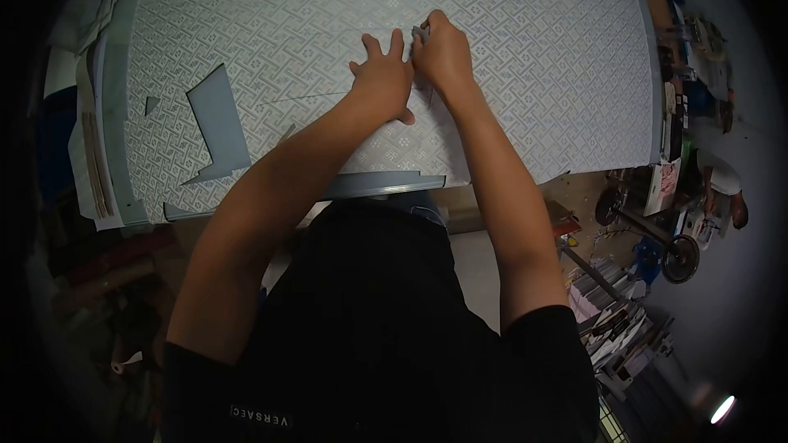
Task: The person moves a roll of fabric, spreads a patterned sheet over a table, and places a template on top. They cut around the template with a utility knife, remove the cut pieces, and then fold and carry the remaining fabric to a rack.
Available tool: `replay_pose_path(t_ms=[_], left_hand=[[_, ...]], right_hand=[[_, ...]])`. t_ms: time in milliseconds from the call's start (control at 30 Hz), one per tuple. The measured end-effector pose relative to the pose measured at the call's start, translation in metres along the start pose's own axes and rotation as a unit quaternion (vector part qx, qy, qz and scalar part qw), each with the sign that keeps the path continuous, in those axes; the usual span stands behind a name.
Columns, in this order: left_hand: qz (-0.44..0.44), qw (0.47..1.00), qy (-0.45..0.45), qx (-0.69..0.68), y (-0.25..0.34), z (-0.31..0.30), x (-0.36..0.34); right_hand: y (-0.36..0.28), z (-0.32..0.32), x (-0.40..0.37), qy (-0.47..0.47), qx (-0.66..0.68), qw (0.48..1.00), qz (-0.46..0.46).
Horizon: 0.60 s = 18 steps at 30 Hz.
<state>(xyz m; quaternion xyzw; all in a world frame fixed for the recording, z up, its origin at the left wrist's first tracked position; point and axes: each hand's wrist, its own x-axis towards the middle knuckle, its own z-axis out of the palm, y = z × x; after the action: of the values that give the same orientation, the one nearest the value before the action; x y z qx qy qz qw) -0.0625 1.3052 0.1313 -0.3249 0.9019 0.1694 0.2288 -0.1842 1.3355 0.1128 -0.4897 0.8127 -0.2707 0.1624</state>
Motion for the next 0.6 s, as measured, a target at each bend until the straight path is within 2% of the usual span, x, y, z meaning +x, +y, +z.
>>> replay_pose_path(t_ms=[67, 133, 333, 400, 467, 600], left_hand=[[-0.004, 1.000, 0.001, 0.004, 0.000, 0.001, 0.000], [-0.002, 1.000, 0.004, 0.004, -0.001, 0.003, 0.001], [0.001, 1.000, 0.001, 0.016, -0.001, 0.005, 0.002], [-0.001, 1.000, -0.001, 0.014, -0.001, 0.006, 0.002], [0.003, 0.999, 0.041, -0.014, -0.001, 0.008, -0.002], [-0.006, 0.998, 0.054, -0.038, -0.001, 0.007, -0.005]], right_hand=[[-0.002, 0.006, -0.001, 0.011, 0.000, 1.000, 0.012], [-0.003, 0.012, -0.004, 0.061, -0.005, 0.998, -0.004], [0.002, 0.019, -0.009, 0.074, -0.007, 0.997, 0.002], [0.005, 0.019, -0.008, 0.069, 0.000, 0.998, 0.009], [0.009, 0.019, -0.009, 0.065, 0.009, 0.998, 0.014], [0.030, 0.003, -0.001, 0.012, 0.042, 0.998, -0.046]])
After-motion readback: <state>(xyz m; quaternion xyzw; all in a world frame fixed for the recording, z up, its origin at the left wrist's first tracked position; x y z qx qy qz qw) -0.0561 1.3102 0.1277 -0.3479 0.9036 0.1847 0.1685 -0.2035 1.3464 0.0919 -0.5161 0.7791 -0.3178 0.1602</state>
